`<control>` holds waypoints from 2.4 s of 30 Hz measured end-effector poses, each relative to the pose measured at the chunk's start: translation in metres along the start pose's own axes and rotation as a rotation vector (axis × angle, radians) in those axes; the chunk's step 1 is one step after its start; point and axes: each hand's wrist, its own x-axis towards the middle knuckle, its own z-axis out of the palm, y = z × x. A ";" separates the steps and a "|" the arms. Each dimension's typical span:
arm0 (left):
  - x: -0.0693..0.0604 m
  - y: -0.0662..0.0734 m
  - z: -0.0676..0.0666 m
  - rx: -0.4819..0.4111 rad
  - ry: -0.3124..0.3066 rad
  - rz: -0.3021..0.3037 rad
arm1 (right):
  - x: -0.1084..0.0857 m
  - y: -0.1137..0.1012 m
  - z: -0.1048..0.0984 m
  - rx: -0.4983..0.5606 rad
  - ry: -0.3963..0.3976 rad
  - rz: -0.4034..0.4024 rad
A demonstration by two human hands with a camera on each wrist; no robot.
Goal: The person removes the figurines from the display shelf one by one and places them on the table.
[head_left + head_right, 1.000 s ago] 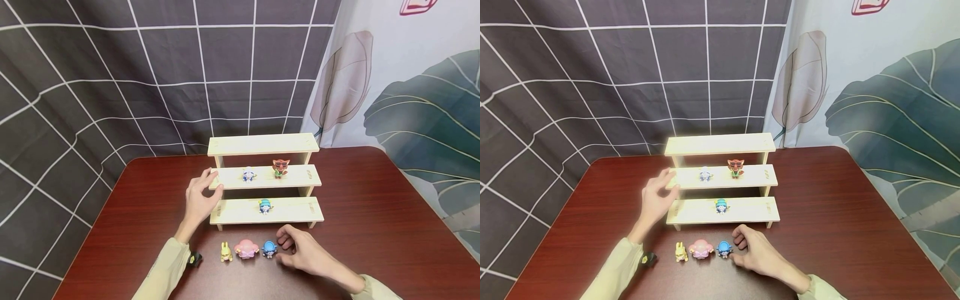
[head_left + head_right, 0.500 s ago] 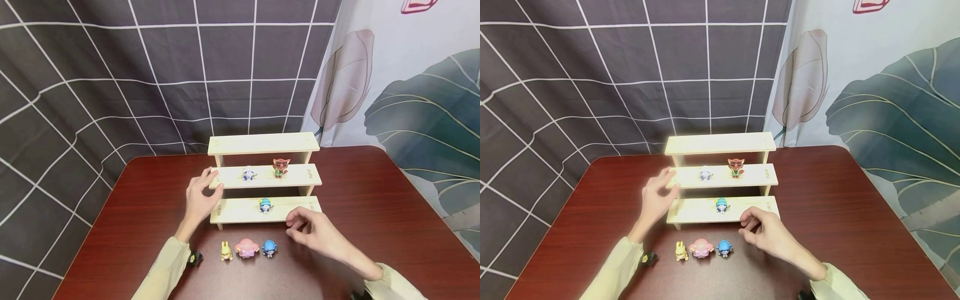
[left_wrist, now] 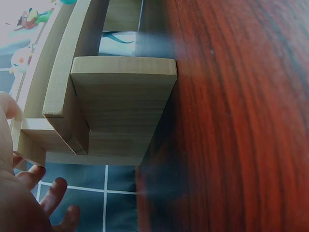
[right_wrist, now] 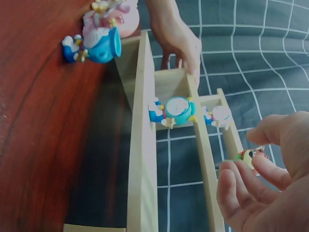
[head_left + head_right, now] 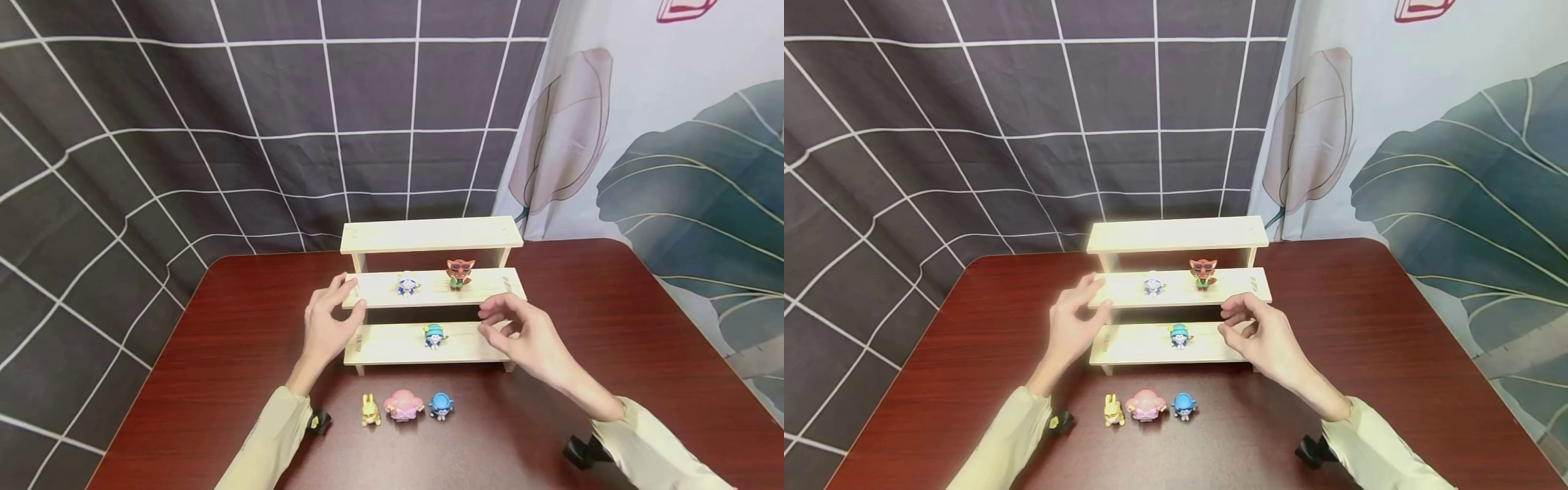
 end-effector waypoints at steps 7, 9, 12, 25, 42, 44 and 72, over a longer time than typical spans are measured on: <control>0.000 0.000 0.000 0.004 0.004 0.007 | 0.013 0.003 -0.002 -0.029 0.061 -0.007; 0.000 0.000 0.000 0.004 0.005 0.008 | 0.015 0.004 -0.002 -0.028 0.067 -0.003; 0.000 0.001 0.000 0.003 0.005 0.006 | 0.019 0.006 -0.002 -0.018 0.075 -0.001; 0.000 0.000 0.000 0.000 0.014 0.017 | 0.037 0.011 0.000 -0.015 0.080 0.008; -0.001 -0.002 0.003 -0.004 0.031 0.028 | 0.055 0.018 0.005 0.035 0.024 0.019; -0.001 -0.001 0.001 -0.007 0.018 0.016 | 0.056 0.018 0.005 0.039 0.015 0.013; 0.000 0.000 0.000 -0.002 -0.007 -0.011 | 0.067 0.020 0.008 0.030 -0.034 0.014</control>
